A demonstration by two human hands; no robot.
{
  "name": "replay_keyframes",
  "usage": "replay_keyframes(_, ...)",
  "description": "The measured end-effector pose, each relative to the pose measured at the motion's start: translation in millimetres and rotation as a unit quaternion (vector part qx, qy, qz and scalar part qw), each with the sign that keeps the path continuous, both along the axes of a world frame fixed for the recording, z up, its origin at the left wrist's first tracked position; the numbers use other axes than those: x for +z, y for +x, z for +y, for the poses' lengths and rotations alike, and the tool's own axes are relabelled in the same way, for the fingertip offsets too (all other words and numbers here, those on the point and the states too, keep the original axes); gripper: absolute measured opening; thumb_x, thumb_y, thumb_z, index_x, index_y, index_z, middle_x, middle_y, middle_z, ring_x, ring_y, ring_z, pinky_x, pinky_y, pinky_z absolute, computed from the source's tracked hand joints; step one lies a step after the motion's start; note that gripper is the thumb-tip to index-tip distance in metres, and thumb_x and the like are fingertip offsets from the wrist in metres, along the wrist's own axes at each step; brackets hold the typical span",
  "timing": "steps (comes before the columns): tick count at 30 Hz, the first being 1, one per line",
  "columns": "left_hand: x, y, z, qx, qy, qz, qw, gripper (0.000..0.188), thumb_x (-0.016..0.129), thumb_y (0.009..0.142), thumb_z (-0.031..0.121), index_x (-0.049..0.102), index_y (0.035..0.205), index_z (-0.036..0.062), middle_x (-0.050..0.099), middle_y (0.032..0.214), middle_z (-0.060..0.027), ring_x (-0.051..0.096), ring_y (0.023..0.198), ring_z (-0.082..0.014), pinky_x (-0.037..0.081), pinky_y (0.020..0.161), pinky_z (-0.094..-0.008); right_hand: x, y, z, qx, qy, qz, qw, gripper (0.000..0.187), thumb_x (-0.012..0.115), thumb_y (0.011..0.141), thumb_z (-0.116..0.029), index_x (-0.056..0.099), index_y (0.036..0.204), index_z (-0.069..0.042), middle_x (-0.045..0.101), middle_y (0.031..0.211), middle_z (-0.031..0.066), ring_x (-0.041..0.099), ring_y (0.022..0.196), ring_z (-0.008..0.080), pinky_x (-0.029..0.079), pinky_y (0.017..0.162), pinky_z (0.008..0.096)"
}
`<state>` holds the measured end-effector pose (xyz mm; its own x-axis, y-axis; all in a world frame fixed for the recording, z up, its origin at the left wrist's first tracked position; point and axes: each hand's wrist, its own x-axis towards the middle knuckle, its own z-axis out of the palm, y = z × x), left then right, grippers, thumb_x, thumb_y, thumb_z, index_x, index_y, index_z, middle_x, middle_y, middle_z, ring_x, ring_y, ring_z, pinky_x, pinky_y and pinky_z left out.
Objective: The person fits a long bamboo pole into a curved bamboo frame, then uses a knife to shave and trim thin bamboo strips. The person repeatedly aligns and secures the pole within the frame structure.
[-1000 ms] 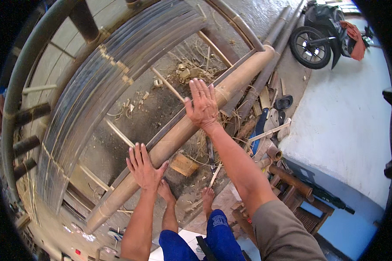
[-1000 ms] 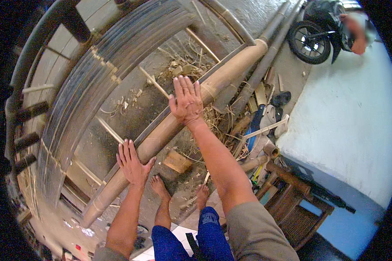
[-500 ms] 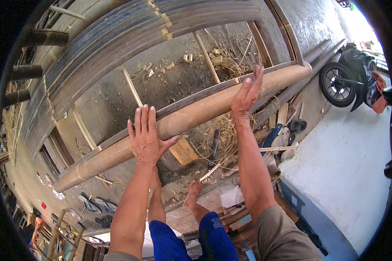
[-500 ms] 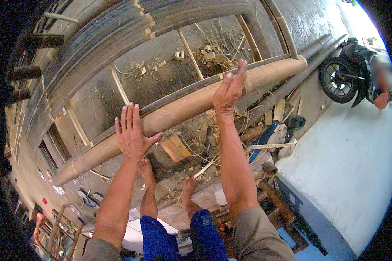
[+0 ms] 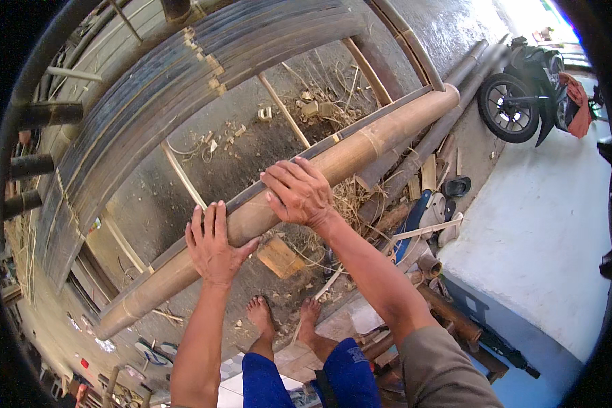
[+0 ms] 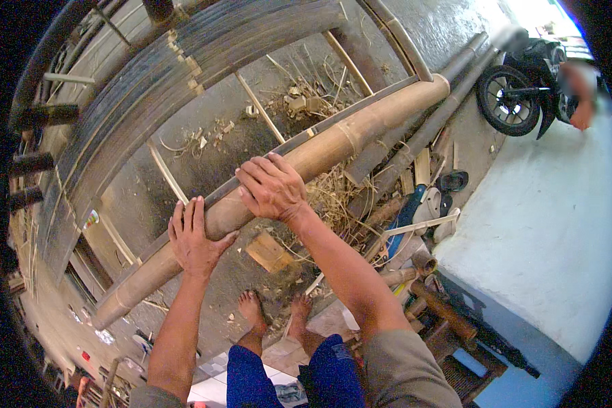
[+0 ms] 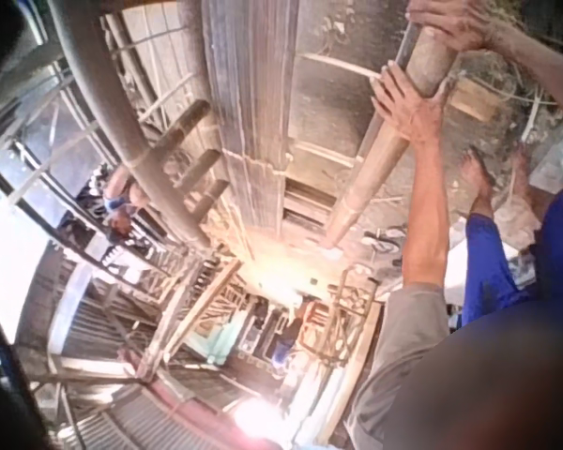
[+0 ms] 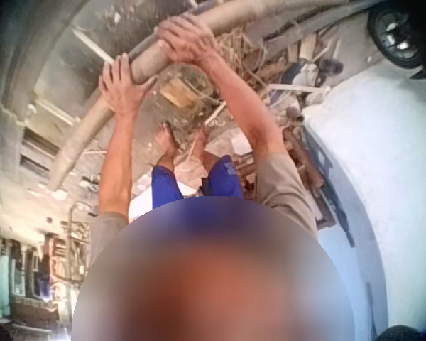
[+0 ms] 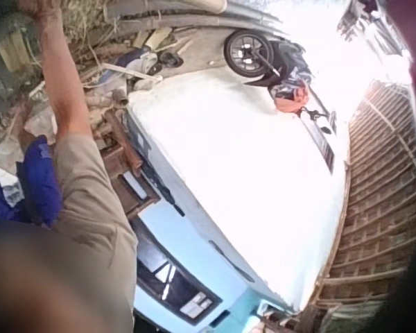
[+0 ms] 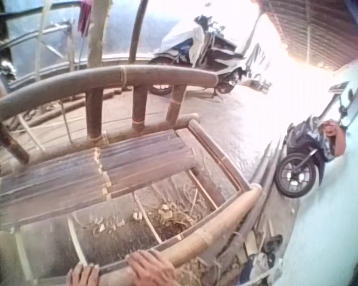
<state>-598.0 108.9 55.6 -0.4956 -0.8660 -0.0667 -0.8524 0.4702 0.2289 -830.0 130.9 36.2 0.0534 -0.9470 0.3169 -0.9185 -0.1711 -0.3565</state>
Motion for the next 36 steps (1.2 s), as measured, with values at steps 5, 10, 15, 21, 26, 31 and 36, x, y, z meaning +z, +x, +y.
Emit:
replay_keyframes(5, -2.3, 0.9, 0.7, -0.001, 0.004, 0.012, 1.0, 0.101, 0.088, 0.059, 0.054, 0.053, 0.142, 0.0084, 0.055, 0.142, -0.0076, 0.042, 0.14, -0.0323, 0.032, 0.116, -0.049, 2.2, -2.5, -1.4, -0.001, -0.001, 0.001, 1.0, 0.029, 0.063, 0.087, -0.028, 0.071, 0.108, -0.01, 0.067, 0.11, 0.0039, 0.062, 0.109, 0.0218, 0.047, 0.102, 0.0443)
replay_keyframes(10, -5.5, 2.0, 3.5, -0.004, -0.009, 0.013, 1.0, 0.106, 0.088, 0.058, 0.056, 0.05, 0.145, 0.0094, 0.053, 0.143, -0.0085, 0.042, 0.139, -0.0325, 0.031, 0.114, -0.0529, -1.0, -0.6, 1.8, 0.0, -0.018, 0.0, 1.0, 0.027, 0.063, 0.087, -0.026, 0.071, 0.107, -0.01, 0.067, 0.108, 0.0039, 0.063, 0.109, 0.0217, 0.047, 0.102, 0.0451)
replay_keyframes(15, -10.5, 0.2, 9.5, -0.002, -0.041, 0.008, 0.999, 0.11, 0.089, 0.056, 0.054, 0.047, 0.146, 0.008, 0.052, 0.144, -0.0096, 0.041, 0.14, -0.0317, 0.031, 0.115, -0.0528, -8.6, -2.6, 6.3, 0.0, -0.057, -0.006, 0.998, 0.026, 0.062, 0.089, -0.026, 0.072, 0.108, -0.01, 0.069, 0.114, 0.0035, 0.063, 0.113, 0.0217, 0.046, 0.103, 0.0453)
replay_keyframes(21, -18.7, 0.4, 17.0, -0.008, -0.103, 0.027, 0.994, 0.108, 0.088, 0.058, 0.054, 0.047, 0.145, 0.0055, 0.053, 0.141, -0.012, 0.045, 0.135, -0.0313, 0.034, 0.113, -0.0522, -20.6, -1.3, 11.7, -0.006, -0.114, -0.017, 0.993, 0.023, 0.061, 0.091, -0.026, 0.072, 0.103, -0.01, 0.071, 0.113, 0.0053, 0.064, 0.111, 0.0221, 0.047, 0.102, 0.0434)
replay_keyframes(26, -21.0, 3.7, 23.5, -0.015, -0.164, 0.059, 0.985, 0.098, 0.085, 0.065, 0.057, 0.053, 0.141, 0.0048, 0.057, 0.132, -0.0134, 0.051, 0.126, -0.0308, 0.037, 0.109, -0.049, -24.7, 2.2, 13.0, -0.051, -0.099, -0.013, 0.994, 0.022, 0.061, 0.092, -0.028, 0.073, 0.098, -0.01, 0.071, 0.111, 0.0068, 0.064, 0.109, 0.023, 0.043, 0.106, 0.043)
replay_keyframes(31, -21.8, 8.3, 19.7, 0.018, -0.14, 0.099, 0.985, 0.078, 0.065, 0.087, 0.062, 0.057, 0.139, 0.004, 0.062, 0.126, -0.0157, 0.054, 0.121, -0.0316, 0.037, 0.107, -0.0465, -18.0, 10.0, 9.7, -0.09, -0.084, 0.03, 0.992, 0.028, 0.055, 0.096, -0.033, 0.074, 0.1, -0.013, 0.071, 0.11, 0.0069, 0.061, 0.116, 0.0246, 0.033, 0.113, 0.0515)
replay_keyframes(36, -22.0, 10.9, 11.8, 0.044, -0.119, 0.13, 0.983, 0.064, 0.063, 0.091, 0.056, 0.064, 0.134, 0.0096, 0.064, 0.126, -0.0125, 0.056, 0.121, -0.0309, 0.041, 0.104, -0.0476, -19.0, 18.1, 8.8, -0.134, 0.001, 0.088, 0.987, 0.04, 0.049, 0.101, -0.042, 0.072, 0.116, -0.014, 0.068, 0.123, 0.0079, 0.057, 0.125, 0.0263, 0.028, 0.115, 0.0616)
